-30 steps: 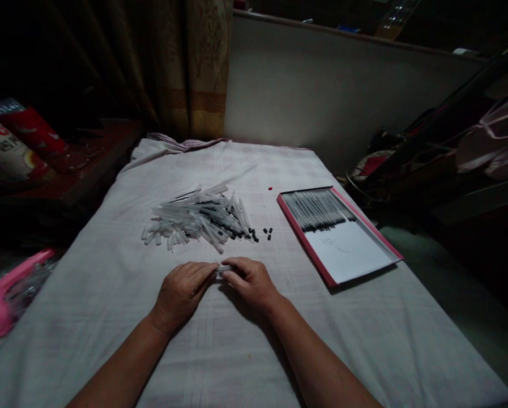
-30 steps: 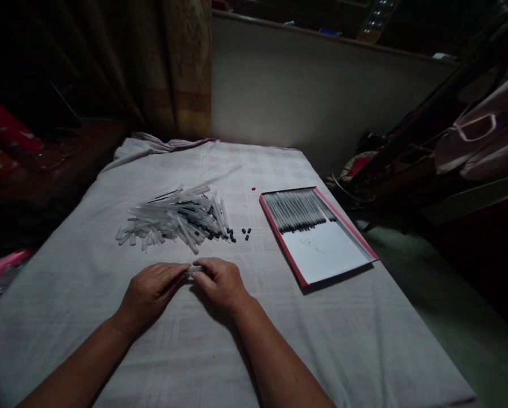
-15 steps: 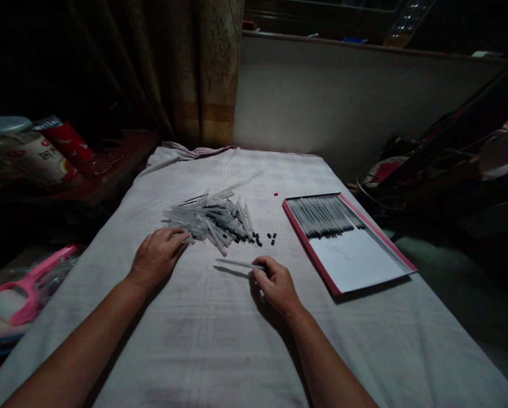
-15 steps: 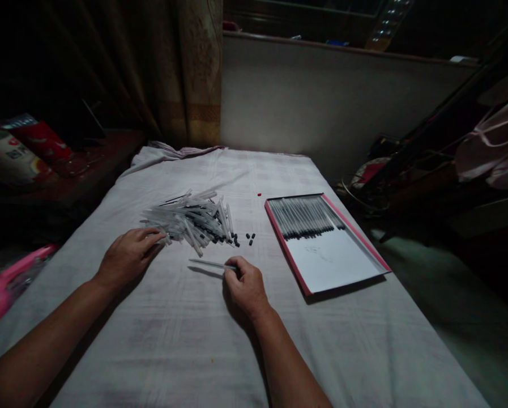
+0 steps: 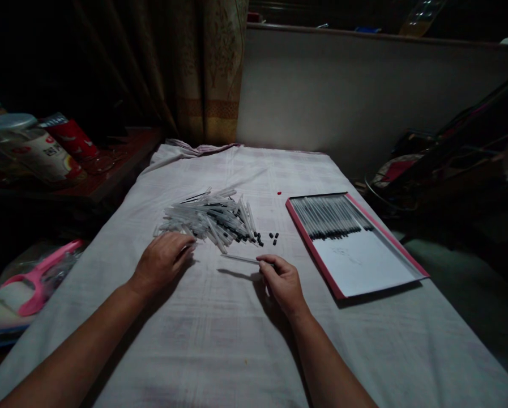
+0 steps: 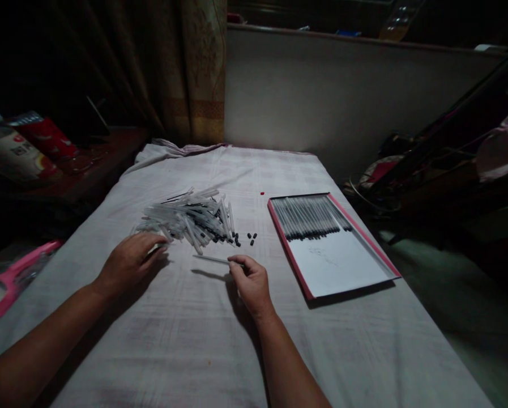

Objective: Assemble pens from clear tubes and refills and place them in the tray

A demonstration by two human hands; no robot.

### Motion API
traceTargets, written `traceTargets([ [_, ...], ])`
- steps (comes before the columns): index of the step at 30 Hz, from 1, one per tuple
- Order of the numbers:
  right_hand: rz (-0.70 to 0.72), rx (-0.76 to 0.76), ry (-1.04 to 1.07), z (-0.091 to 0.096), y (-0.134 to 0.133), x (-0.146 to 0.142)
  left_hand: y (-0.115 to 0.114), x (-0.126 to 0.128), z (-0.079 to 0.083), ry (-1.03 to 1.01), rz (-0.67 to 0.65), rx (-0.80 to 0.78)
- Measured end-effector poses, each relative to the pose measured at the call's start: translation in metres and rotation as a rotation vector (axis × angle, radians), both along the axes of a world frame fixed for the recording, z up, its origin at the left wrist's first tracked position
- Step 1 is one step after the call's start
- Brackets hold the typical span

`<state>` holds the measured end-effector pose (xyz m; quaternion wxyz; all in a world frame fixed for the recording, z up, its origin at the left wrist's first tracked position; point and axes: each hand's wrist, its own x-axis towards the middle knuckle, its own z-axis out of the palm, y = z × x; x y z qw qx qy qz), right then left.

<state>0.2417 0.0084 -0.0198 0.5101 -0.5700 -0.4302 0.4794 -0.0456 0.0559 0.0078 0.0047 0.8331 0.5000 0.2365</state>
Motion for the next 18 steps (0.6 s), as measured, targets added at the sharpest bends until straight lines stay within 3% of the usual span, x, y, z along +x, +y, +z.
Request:
traceTargets([
  [3, -0.002, -0.031, 0.093, 0.005, -0.001, 0.000, -0.024, 0.018, -0.009, -0.277, 0.035, -0.092],
  [7, 0.009, -0.027, 0.092, 0.005, -0.003, -0.002, -0.041, 0.038, -0.017, -0.462, 0.031, -0.210],
  [18, 0.049, 0.013, 0.007, 0.001, -0.003, -0.001, -0.046, 0.042, -0.024, -0.476, 0.009, -0.228],
])
